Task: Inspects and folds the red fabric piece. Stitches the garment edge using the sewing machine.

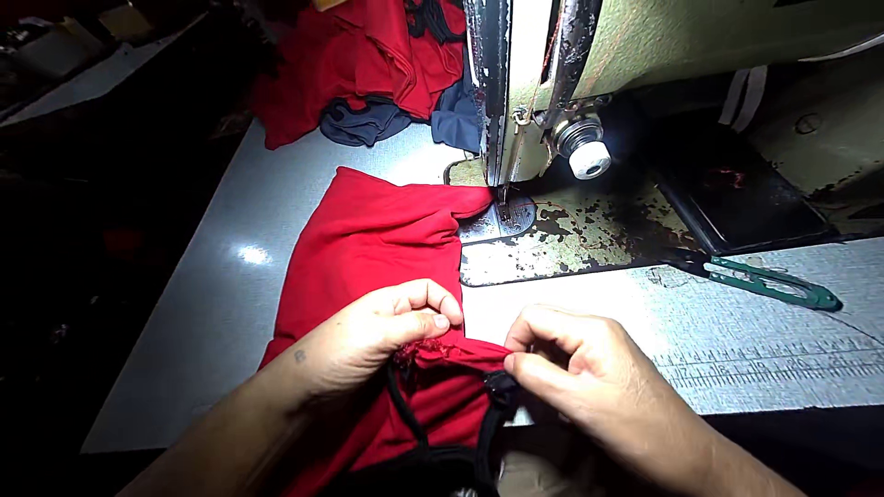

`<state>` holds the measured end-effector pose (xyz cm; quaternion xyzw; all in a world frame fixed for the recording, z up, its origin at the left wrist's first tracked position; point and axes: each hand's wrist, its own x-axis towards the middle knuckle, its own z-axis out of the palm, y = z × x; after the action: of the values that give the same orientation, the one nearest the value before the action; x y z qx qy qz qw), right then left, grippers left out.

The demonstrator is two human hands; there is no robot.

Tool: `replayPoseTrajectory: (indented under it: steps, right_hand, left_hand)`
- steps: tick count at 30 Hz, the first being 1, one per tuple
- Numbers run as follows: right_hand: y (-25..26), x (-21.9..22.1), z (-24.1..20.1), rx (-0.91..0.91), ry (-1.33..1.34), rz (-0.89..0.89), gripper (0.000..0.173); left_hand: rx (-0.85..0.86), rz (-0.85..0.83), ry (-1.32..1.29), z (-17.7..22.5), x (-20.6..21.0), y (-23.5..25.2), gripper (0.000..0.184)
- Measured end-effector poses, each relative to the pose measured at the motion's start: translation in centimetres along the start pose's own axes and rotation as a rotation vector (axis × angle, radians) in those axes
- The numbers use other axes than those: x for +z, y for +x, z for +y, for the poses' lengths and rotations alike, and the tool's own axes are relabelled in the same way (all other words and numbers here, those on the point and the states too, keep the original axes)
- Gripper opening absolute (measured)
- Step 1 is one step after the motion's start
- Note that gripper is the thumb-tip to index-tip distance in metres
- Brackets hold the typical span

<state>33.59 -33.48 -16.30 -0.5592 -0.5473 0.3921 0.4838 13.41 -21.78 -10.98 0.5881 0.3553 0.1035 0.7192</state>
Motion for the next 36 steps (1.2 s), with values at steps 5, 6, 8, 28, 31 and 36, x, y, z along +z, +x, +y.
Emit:
replayPoseTrajectory:
  steps: [5, 6, 8, 28, 31, 36]
  right_hand:
    - [-0.4, 1.1, -0.2, -0.144, 0.036, 0.122, 0.011]
    - [-0.5, 1.7, -0.2, -0.208, -0.022, 0.138, 0.021]
    - [-0.7, 2.9, -0.2, -0.299, -0.223, 0.155, 0.034]
    - [0.2, -0.5, -1.0, 0.222, 1.034, 0.038, 0.016]
    - [0.1, -0.6, -0.7, 0.230, 1.140, 0.015, 0.016]
    - [0.1, -0.9, -0.8, 0.301, 1.161, 0.095, 0.018]
  left_hand:
    - [0.029, -0.015, -0.002, -0.1, 0.6, 0.2, 0.019]
    - [0.031, -0.004, 0.010, -0.1, 0.7, 0.2, 0.019]
    - [0.043, 0.013, 0.040, -0.2, 0.9, 0.2, 0.019]
    - [0.103, 0.125, 0.251, 0.6, 2.1, -0.2, 0.021]
    - [0.066, 0.191, 0.286, 0.5, 1.9, 0.2, 0.026]
    - [0.101, 0.430, 0.559, -0.1, 2.2, 0.2, 0.014]
